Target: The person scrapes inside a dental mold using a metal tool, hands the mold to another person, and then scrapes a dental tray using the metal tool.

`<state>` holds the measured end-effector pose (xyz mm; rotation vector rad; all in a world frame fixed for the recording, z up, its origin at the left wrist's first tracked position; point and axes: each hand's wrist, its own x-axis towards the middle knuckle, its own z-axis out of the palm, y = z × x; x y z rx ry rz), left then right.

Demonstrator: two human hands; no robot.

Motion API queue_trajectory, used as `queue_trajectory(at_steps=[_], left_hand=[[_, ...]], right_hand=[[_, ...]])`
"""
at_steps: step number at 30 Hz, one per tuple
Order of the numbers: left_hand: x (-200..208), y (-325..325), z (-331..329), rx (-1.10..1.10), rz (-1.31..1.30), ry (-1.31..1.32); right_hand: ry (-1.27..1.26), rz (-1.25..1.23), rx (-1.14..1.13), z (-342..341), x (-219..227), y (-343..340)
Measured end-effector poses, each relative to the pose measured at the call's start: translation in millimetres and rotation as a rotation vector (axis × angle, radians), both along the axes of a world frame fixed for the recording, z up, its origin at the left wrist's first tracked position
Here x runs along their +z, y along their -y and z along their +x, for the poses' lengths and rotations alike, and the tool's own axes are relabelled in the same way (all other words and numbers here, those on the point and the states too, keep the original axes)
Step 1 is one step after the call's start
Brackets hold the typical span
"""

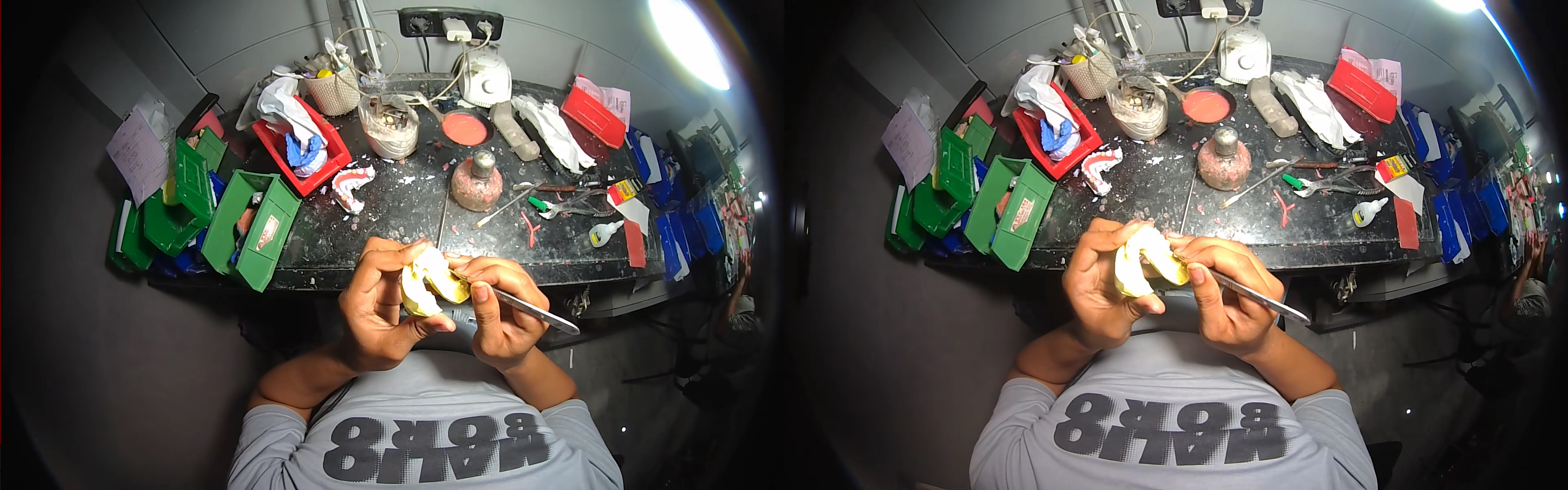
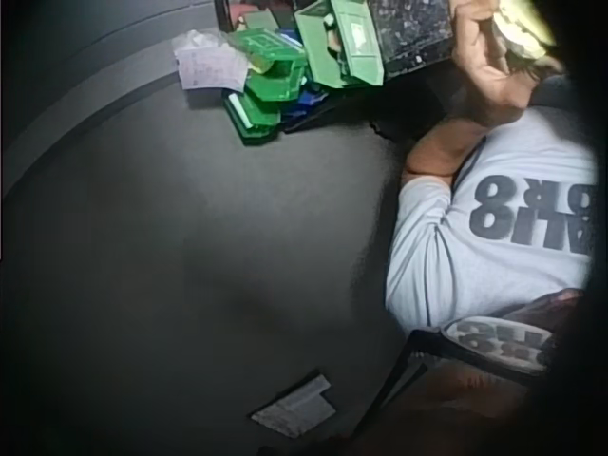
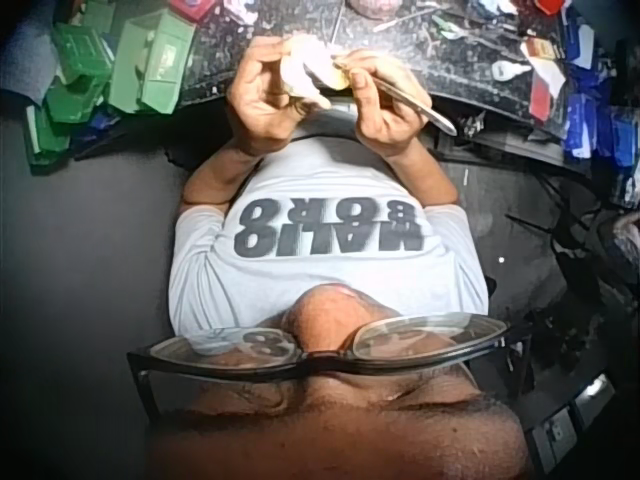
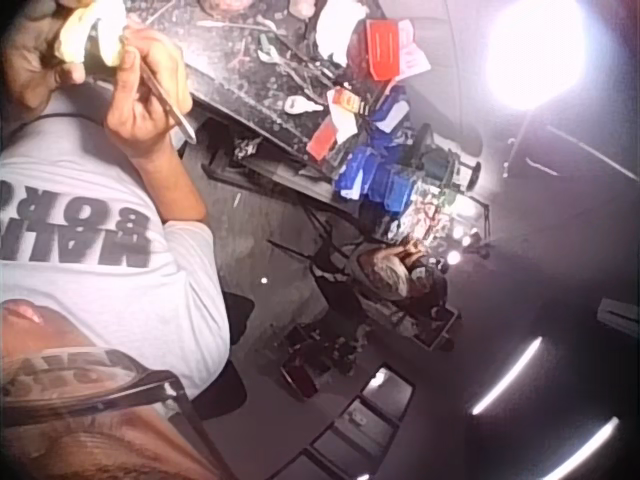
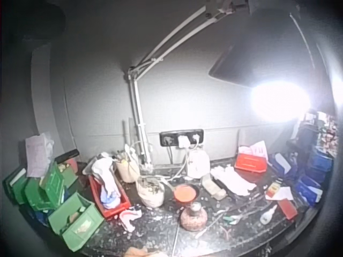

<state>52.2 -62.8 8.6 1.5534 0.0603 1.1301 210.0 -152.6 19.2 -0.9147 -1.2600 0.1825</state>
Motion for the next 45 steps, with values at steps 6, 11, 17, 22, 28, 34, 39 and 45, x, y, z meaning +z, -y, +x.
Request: queue_trajectory(at_steps=[6,11,17,22,28,34,39,45], left_hand=[[2,1,-2,-0.060,-0.114,0.035],[6,-3,-5,-0.124,-0.097,0.069],[14,0,-16,-0.200,-0.015,0.099],[19,4,-23,-0.169,0.005,0.070],[30,15,-18,-0.206,-0.493,-0.042],[25,5,-17,-0.265,-0.539,-0.050],[26,6,-13,-0.238,-0.602,-0.079],[28,7,-11,-0.190,-0.584,-0.148]], right_hand=[[0.016,-0.002,0.013,1,3,3],[0.009,-0.015,0.049,4,10,12],[0.093,-0.055,0.217,12,31,29],[0.108,-0.072,0.257,10,38,32],[0.158,-0.091,0.204,10,38,29],[0.049,-0.099,0.163,8,26,18],[0.075,-0.109,0.158,6,22,14],[0.083,-0.103,0.178,9,15,8]])
